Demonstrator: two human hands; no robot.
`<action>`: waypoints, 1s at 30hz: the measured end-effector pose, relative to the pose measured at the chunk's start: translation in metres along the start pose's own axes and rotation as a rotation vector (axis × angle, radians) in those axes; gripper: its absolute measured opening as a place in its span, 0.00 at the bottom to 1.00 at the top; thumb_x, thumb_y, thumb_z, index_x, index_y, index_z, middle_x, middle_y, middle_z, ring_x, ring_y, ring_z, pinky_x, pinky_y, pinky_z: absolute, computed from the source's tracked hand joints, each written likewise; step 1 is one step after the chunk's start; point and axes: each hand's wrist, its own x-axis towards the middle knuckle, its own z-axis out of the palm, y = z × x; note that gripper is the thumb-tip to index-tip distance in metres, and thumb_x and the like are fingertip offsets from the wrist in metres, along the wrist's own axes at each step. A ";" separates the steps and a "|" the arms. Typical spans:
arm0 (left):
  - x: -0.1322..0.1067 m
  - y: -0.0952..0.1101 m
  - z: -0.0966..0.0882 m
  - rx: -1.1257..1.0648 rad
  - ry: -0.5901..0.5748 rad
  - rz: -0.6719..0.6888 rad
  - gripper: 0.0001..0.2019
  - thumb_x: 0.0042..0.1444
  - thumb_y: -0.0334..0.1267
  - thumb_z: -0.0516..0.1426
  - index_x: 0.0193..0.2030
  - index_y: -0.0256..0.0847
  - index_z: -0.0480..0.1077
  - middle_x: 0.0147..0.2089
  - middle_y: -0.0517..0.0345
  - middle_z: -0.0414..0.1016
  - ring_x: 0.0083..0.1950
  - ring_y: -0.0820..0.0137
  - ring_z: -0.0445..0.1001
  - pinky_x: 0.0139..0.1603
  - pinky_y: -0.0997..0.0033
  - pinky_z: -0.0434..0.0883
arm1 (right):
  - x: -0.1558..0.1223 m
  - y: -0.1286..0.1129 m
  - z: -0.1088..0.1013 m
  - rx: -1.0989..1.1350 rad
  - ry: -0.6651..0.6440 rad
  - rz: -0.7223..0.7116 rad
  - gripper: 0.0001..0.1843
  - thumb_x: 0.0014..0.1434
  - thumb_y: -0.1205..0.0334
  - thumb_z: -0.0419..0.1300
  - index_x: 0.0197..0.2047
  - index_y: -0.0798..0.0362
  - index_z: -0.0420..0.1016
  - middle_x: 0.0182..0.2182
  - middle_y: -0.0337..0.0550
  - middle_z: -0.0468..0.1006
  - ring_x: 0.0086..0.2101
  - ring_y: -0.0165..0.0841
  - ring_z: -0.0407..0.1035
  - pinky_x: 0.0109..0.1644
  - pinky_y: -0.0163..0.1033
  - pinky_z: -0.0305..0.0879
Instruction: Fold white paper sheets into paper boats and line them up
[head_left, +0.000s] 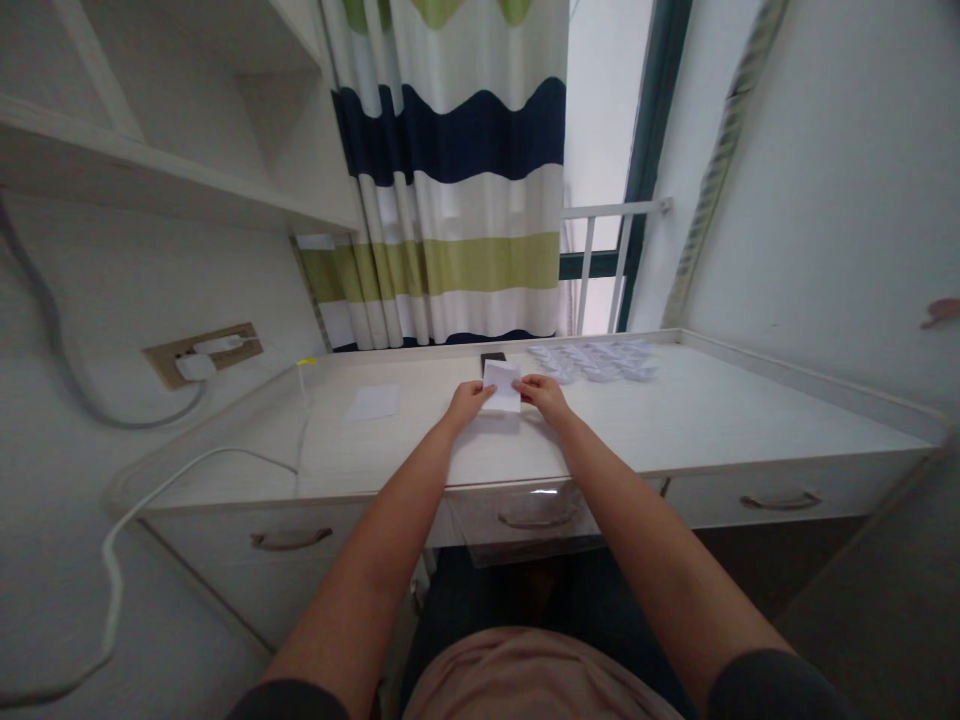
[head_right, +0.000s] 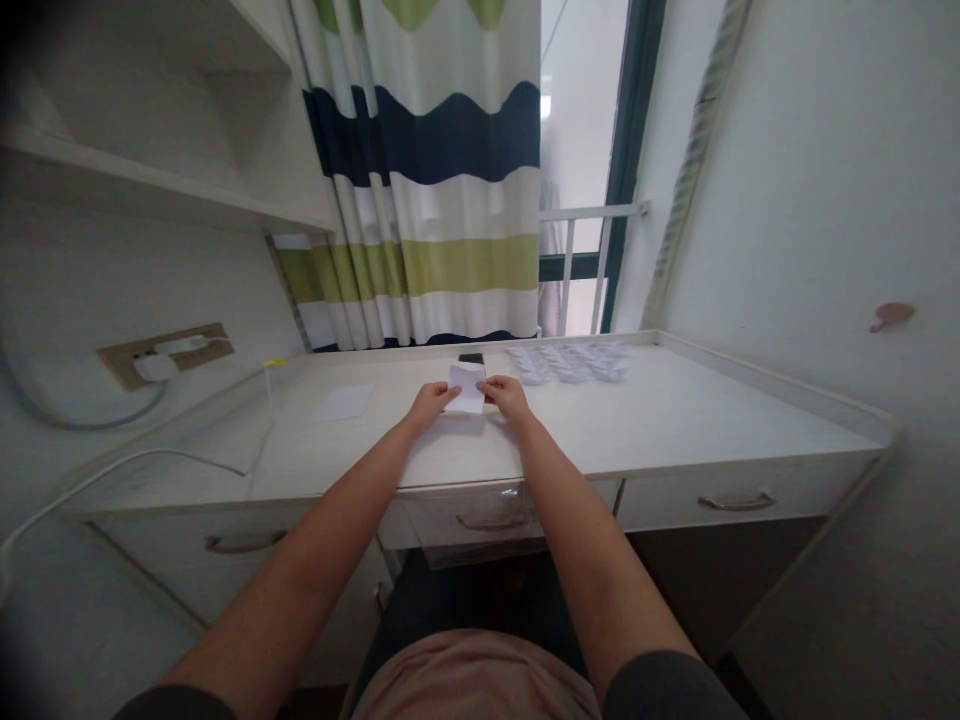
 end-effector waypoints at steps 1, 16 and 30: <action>0.000 0.000 0.000 0.000 -0.001 -0.005 0.20 0.40 0.53 0.57 0.23 0.33 0.67 0.20 0.63 0.62 0.23 0.77 0.59 0.23 0.77 0.55 | 0.000 0.000 0.000 -0.002 0.006 -0.003 0.17 0.28 0.55 0.70 0.19 0.56 0.69 0.18 0.35 0.71 0.22 0.26 0.65 0.33 0.34 0.65; -0.002 -0.002 0.002 -0.015 -0.050 -0.043 0.20 0.40 0.53 0.57 0.24 0.34 0.67 0.21 0.62 0.64 0.24 0.76 0.61 0.23 0.78 0.56 | 0.003 0.001 -0.002 0.031 0.091 -0.054 0.17 0.30 0.54 0.69 0.21 0.55 0.71 0.20 0.36 0.72 0.24 0.26 0.66 0.35 0.36 0.66; -0.004 0.001 0.004 -0.043 -0.081 -0.112 0.16 0.41 0.48 0.59 0.25 0.33 0.69 0.21 0.62 0.66 0.24 0.76 0.62 0.24 0.77 0.58 | 0.005 0.002 -0.003 0.106 0.138 -0.062 0.17 0.30 0.56 0.69 0.23 0.54 0.70 0.21 0.36 0.73 0.26 0.28 0.67 0.38 0.37 0.66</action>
